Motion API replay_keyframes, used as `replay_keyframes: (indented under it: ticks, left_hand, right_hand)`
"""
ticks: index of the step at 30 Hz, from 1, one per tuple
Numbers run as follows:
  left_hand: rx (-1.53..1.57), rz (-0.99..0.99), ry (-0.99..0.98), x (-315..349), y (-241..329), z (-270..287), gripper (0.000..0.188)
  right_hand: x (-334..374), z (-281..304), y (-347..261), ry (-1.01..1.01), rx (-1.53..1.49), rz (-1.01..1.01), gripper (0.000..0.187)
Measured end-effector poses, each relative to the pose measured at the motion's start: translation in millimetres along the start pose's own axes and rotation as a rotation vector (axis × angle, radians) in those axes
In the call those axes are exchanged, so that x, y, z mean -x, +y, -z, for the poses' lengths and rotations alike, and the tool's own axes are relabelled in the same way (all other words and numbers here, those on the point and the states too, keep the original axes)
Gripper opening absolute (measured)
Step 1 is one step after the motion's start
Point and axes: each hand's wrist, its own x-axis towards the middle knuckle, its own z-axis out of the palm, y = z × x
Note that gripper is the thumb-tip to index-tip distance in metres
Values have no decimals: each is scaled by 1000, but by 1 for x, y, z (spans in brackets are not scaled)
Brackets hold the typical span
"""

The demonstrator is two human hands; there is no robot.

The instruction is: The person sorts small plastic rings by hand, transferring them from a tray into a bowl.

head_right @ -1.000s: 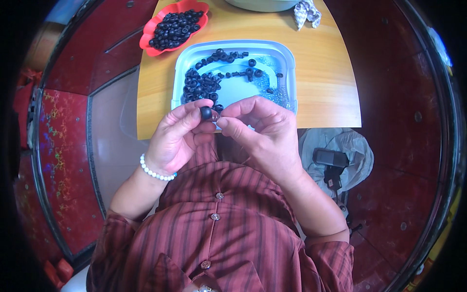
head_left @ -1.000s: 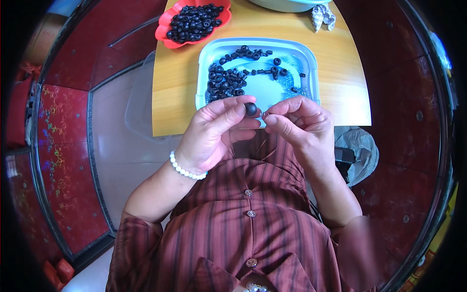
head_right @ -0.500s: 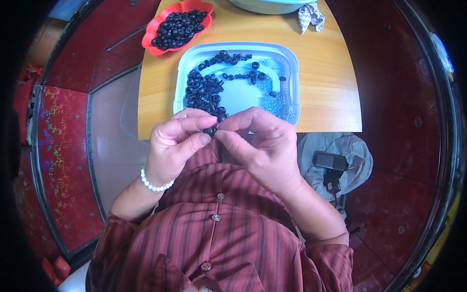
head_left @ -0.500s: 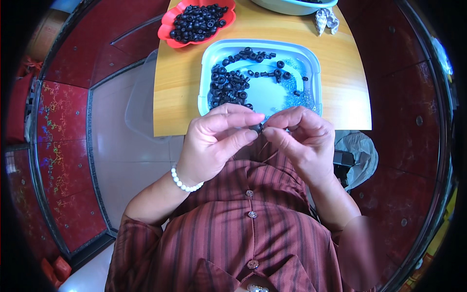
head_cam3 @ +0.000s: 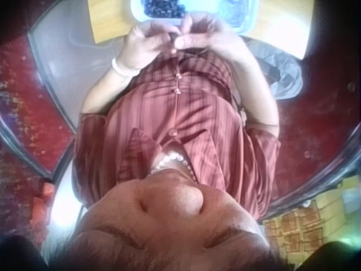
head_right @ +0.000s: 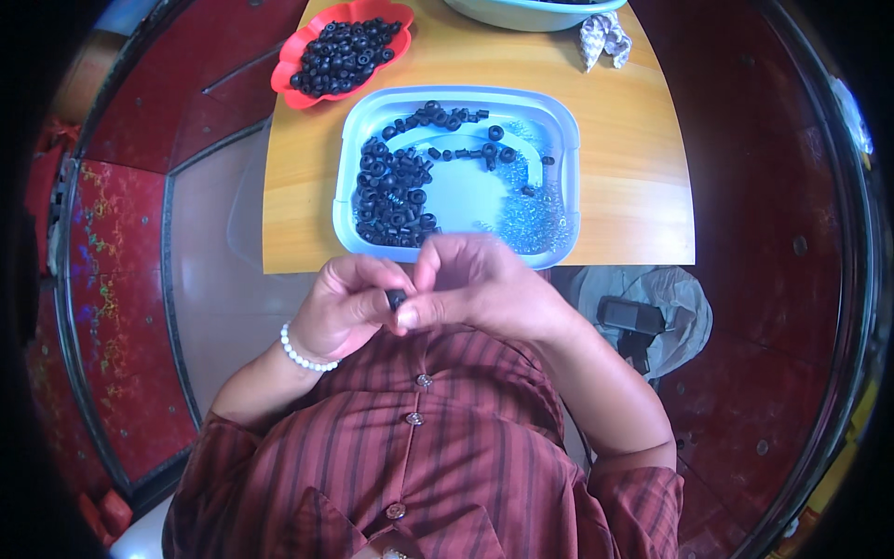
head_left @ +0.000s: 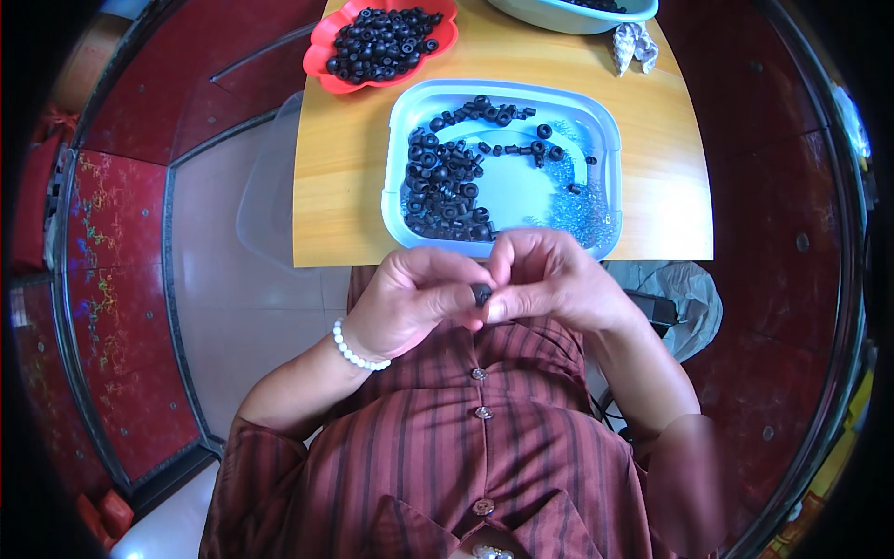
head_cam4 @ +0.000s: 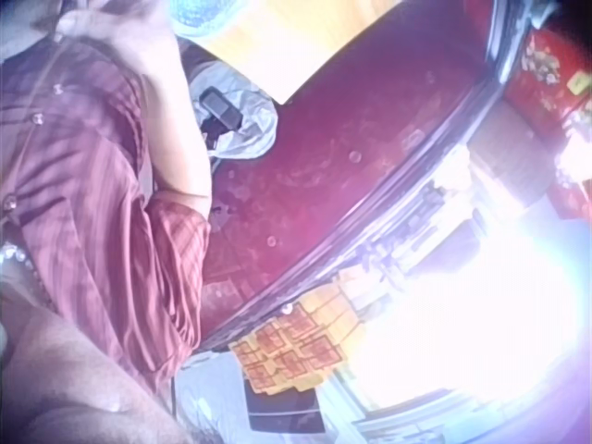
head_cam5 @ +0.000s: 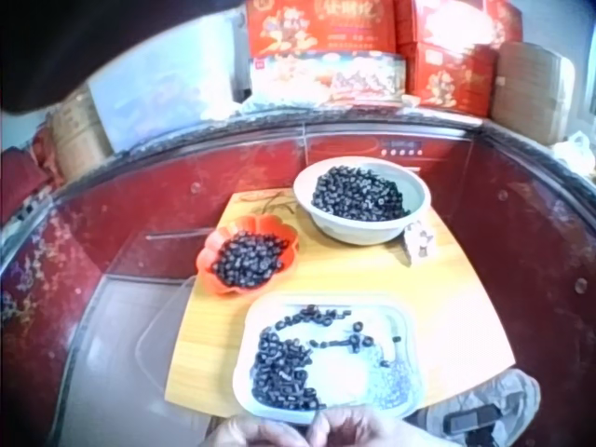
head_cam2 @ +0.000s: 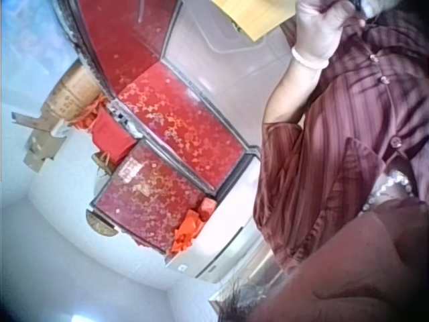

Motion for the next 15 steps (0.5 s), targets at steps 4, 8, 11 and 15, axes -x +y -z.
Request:
replay_keyframes:
  ticks: [4, 8, 11, 15]
  left_hand:
    - [345, 21, 120, 0, 2, 19, 23]
    - [367, 19, 142, -2, 5, 28, 26]
    - [365, 26, 176, -4, 5, 28, 26]
    - [362, 22, 185, -7, 4, 31, 26]
  right_hand:
    - [-32, 10, -22, 424, 904, 231, 14]
    - [-67, 50, -11, 645, 1442, 608, 11]
    - [-78, 50, -8, 649, 1741, 652, 8]
    - [-73, 45, -11, 637, 1766, 603, 5]
